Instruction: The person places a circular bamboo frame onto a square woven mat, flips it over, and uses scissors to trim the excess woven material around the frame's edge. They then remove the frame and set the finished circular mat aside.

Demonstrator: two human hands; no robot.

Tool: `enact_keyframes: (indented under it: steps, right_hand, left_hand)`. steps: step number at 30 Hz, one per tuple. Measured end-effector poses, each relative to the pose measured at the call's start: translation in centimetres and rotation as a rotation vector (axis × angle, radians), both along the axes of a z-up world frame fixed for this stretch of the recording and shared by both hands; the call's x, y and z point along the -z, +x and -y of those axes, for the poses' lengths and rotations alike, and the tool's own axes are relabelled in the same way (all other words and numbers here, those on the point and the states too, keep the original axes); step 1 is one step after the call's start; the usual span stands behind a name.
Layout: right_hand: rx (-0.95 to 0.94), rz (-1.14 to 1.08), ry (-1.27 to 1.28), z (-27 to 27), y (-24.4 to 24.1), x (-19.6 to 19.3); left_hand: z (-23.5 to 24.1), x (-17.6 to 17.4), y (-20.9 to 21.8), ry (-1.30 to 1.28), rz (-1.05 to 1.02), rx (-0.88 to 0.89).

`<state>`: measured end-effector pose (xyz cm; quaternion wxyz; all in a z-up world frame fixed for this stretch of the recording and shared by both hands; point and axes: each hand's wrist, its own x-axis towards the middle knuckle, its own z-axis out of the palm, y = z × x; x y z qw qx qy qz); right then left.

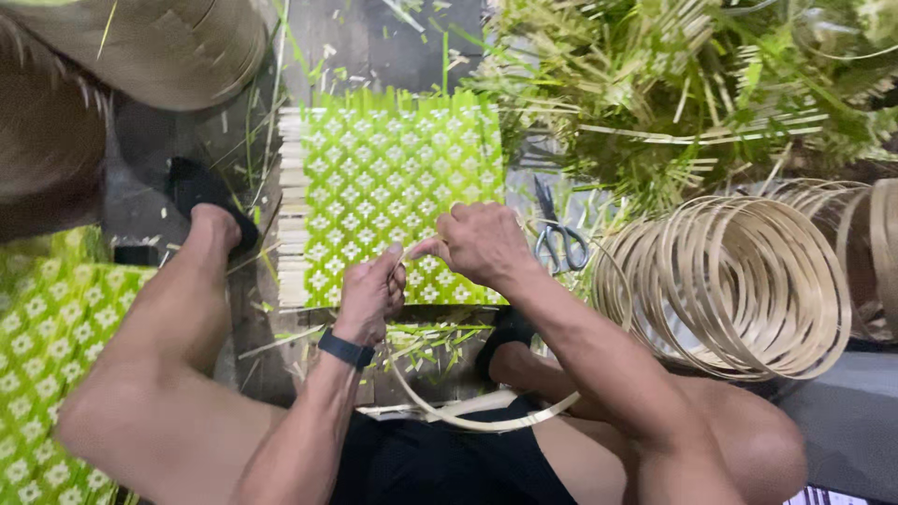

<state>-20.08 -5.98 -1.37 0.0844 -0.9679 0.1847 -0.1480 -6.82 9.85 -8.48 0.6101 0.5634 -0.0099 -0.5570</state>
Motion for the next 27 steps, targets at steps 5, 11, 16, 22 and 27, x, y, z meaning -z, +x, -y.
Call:
enact_keyframes:
  steps: [5, 11, 16, 22, 27]
  right_hand:
    - [-0.036, 0.057, 0.009, -1.0, 1.4, 0.9]
    - [-0.162, 0.086, -0.042, 1.4, 0.7, 0.1]
    - [-0.198, 0.061, -0.089, -1.1, 1.8, 1.0]
    - [-0.007, 0.012, 0.093, -3.5, 2.3, 2.7]
    - [0.115, -0.059, 0.156, -4.7, 3.2, 3.8]
  left_hand:
    - [-1.4, 0.9, 0.5, -0.019, -0.053, -0.084]
    - [-2.9, -1.0, 1.1, 0.159, -0.138, 0.051]
    - [-0.8, -1.4, 3.2, 0.149, 0.123, 0.266]
    - [-1.5, 0.6, 3.3, 0.092, 0.305, 0.215]
    - [-2.1, 1.3, 3.4, 0.016, 0.196, 0.088]
